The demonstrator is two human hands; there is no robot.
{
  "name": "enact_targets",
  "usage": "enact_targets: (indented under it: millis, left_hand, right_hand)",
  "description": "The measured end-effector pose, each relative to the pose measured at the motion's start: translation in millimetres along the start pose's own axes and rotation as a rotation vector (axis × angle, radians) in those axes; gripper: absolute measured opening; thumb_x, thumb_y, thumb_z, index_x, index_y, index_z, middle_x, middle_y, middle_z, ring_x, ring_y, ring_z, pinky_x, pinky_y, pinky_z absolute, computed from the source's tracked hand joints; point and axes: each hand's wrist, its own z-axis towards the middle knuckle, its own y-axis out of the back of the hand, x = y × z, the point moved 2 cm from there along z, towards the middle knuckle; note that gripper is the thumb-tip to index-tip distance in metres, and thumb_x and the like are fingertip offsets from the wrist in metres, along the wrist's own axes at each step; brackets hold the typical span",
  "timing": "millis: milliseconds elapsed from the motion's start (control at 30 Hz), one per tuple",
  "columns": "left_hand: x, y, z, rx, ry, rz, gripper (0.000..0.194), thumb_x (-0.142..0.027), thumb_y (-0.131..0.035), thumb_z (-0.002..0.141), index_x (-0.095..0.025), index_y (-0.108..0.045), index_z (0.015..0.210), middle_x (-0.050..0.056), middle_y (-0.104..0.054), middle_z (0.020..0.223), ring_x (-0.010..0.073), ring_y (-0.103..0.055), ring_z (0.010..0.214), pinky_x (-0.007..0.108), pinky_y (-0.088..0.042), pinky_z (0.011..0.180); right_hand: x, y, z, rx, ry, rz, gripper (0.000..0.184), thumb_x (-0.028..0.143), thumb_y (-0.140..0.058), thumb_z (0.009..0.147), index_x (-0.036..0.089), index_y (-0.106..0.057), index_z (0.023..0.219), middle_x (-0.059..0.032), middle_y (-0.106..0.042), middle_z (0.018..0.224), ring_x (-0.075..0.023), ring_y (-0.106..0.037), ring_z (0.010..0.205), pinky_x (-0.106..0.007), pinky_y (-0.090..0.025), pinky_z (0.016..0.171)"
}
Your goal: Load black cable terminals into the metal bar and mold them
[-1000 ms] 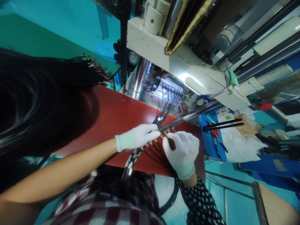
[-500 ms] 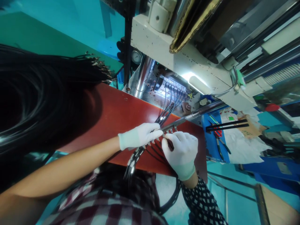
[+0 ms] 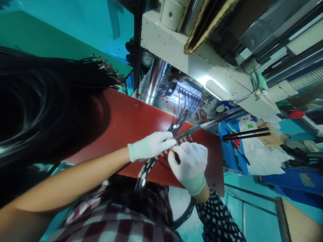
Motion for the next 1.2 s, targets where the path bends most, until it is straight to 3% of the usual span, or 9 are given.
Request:
enact_targets:
  millis: [200,300,367,600,733,900,1200]
  left_hand:
    - [-3.5,0.5,-1.3,-0.005,0.017,-0.013,0.036,-0.046,-0.041,0.099,-0.019,-0.042,0.074,-0.005,-0.042,0.069,0.0116,-0.042,0.067,0.026,-0.035,0.064]
    - [-3.7,-0.2,-2.1,-0.016,0.022,-0.023,0.037,-0.046,-0.041,0.098,-0.018,-0.043,0.074,-0.005,-0.042,0.069,0.0118,-0.042,0.067,0.027,-0.035,0.065]
    - [-3.2,-0.8,-2.1,-0.016,0.028,-0.033,0.037,-0.046,-0.041,0.098,-0.018,-0.044,0.074,-0.005,-0.044,0.069,0.0120,-0.043,0.067,0.027,-0.035,0.065]
    - [-3.1,-1.1,-2.2,-0.022,0.051,-0.059,0.036,-0.045,-0.043,0.097,-0.019,-0.042,0.073,-0.005,-0.042,0.068,0.0114,-0.041,0.066,0.027,-0.034,0.063]
    - [-2.7,-1.3,-2.2,-0.026,0.070,-0.052,0.036,-0.044,-0.042,0.097,-0.019,-0.040,0.072,-0.005,-0.039,0.067,0.0111,-0.040,0.065,0.027,-0.034,0.064]
    - [-2.5,-1.6,-2.1,-0.040,0.091,-0.073,0.035,-0.044,-0.042,0.097,-0.019,-0.042,0.073,-0.005,-0.043,0.068,0.0116,-0.042,0.067,0.028,-0.035,0.066]
    - [-1.6,-2.6,-1.3,-0.066,0.081,-0.047,0.036,-0.043,-0.042,0.097,-0.019,-0.040,0.071,-0.005,-0.042,0.067,0.0121,-0.042,0.065,0.028,-0.035,0.064]
  right_hand:
    - [-0.5,-5.0,1.3,-0.046,0.023,0.011,0.017,0.019,-0.068,0.081,0.022,-0.063,0.065,0.0026,-0.055,0.059,-0.0163,-0.049,0.063,-0.038,-0.031,0.071]
    - [-0.1,2.2,-1.4,-0.014,0.020,0.017,0.004,0.025,-0.070,0.083,0.023,-0.069,0.080,0.0019,-0.062,0.067,-0.0167,-0.052,0.067,-0.038,-0.032,0.071]
    - [2.0,6.2,-3.2,-0.004,0.025,0.021,0.006,0.029,-0.071,0.083,0.024,-0.070,0.086,0.0013,-0.064,0.072,-0.0168,-0.054,0.069,-0.038,-0.032,0.072]
    - [12.1,-4.1,-2.4,-0.011,0.046,0.004,0.018,0.023,-0.068,0.082,0.022,-0.062,0.066,0.0013,-0.058,0.062,-0.0167,-0.050,0.065,-0.039,-0.031,0.072]
    - [12.9,-5.1,-1.6,-0.025,0.042,0.007,0.017,0.021,-0.067,0.081,0.022,-0.061,0.066,0.0012,-0.058,0.062,-0.0169,-0.050,0.065,-0.039,-0.031,0.071]
    - [15.6,4.5,-5.7,0.010,0.035,0.034,0.009,0.031,-0.072,0.083,0.024,-0.067,0.082,0.0016,-0.063,0.070,-0.0165,-0.053,0.068,-0.039,-0.031,0.072]
    - [21.9,-7.5,-6.5,-0.039,0.064,0.049,0.016,0.019,-0.068,0.081,0.022,-0.060,0.067,0.0022,-0.056,0.062,-0.0157,-0.049,0.064,-0.039,-0.033,0.072]
